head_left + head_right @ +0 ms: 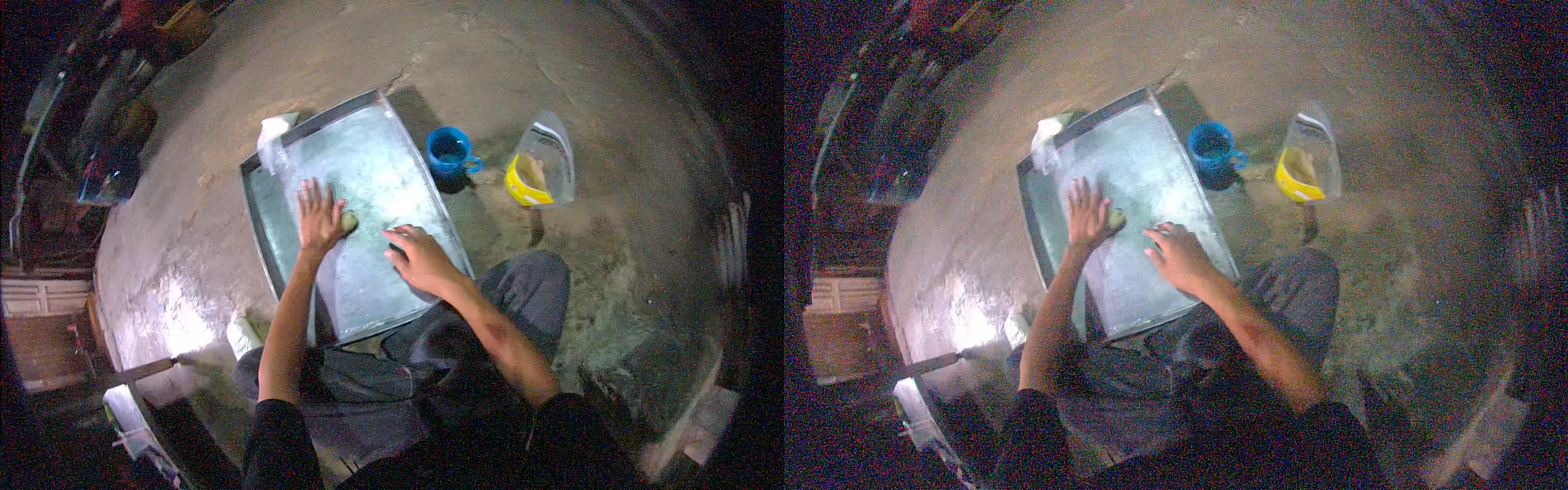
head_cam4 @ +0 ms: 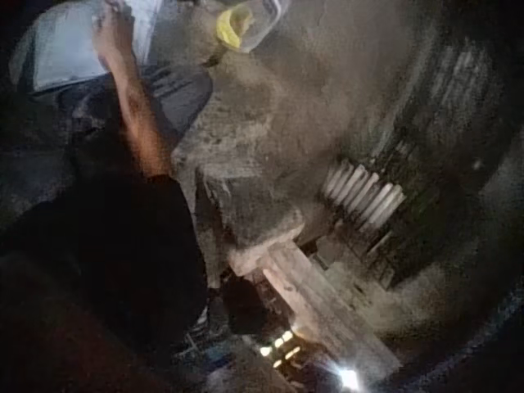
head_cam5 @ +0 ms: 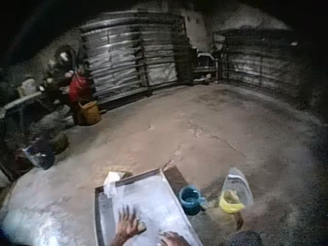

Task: The person kneads a piece of dough in a metal tray by hand, flattening it against the tray and then rolling it into a log shape.

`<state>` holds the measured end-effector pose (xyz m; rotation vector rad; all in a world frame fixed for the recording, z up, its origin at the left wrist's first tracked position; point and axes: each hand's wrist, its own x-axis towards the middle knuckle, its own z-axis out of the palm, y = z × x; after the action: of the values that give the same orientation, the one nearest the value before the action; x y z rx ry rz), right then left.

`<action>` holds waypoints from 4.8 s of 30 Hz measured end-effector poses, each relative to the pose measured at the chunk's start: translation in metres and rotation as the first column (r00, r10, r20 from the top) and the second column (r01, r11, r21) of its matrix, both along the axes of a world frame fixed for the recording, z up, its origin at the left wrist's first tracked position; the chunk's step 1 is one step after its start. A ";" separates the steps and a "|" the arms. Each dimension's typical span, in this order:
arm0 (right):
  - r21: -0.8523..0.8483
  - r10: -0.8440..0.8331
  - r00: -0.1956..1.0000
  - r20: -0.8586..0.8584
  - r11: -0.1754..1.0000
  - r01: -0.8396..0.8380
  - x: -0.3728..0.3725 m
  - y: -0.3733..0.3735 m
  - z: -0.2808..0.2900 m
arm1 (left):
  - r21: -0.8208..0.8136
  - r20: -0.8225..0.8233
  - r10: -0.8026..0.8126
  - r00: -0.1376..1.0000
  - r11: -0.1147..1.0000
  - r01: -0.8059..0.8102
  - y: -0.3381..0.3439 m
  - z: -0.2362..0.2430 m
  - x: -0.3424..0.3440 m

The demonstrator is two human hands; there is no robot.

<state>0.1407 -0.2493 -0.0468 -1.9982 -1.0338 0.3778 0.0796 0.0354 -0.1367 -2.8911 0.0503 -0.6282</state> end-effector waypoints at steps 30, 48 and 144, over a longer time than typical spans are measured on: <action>-0.150 0.030 0.997 -0.071 0.988 -0.041 -0.003 -0.004 -0.012 | -0.337 -0.507 -0.209 0.836 0.941 0.031 -0.080 0.027 -0.044; -0.043 0.010 0.999 -0.037 0.999 -0.012 0.000 -0.005 -0.016 | -0.204 -0.480 -0.298 0.825 0.953 0.226 -0.099 0.021 -0.066; -0.351 0.173 0.859 0.482 0.936 0.008 -0.033 0.046 -0.072 | -0.407 -0.312 0.272 0.910 0.828 -0.387 -0.132 0.021 -0.064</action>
<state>0.1080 -0.2036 -0.1187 -2.4469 -1.4669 0.0676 0.0157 -0.0963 -0.1154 -3.2888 -0.6484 -0.2384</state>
